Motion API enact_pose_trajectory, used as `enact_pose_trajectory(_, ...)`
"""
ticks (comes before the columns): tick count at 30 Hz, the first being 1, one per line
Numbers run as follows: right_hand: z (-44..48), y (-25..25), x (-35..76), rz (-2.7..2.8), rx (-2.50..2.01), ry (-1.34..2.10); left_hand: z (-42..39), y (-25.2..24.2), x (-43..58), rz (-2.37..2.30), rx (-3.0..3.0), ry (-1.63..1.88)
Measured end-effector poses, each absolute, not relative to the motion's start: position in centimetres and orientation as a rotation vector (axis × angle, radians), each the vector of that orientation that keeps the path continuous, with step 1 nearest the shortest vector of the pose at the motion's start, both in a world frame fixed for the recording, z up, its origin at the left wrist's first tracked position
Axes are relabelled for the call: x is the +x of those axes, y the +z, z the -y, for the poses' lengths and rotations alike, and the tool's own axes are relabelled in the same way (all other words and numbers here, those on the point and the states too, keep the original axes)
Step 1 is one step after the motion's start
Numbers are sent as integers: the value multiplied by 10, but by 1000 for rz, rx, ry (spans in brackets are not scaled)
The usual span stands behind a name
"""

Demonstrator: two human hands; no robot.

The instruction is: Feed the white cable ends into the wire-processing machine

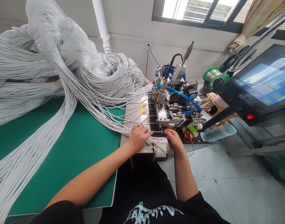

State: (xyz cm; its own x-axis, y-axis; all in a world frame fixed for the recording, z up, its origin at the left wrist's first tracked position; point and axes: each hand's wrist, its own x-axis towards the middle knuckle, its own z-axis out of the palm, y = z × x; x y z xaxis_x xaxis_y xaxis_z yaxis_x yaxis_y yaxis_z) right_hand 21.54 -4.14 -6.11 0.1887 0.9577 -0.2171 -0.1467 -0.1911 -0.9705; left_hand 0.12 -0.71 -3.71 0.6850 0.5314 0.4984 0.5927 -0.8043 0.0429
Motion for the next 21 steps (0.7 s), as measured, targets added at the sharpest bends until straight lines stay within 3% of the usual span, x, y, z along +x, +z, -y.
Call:
enact_pose_trajectory(12, 57, -61, 228, 1112, -1488, 968, 7, -39, -1, 924, -2833, -772)
enact_pose_trajectory(21, 82, -21, 220, 1472, -1548, 729, 9, -35, -1, 930, -2794, -776)
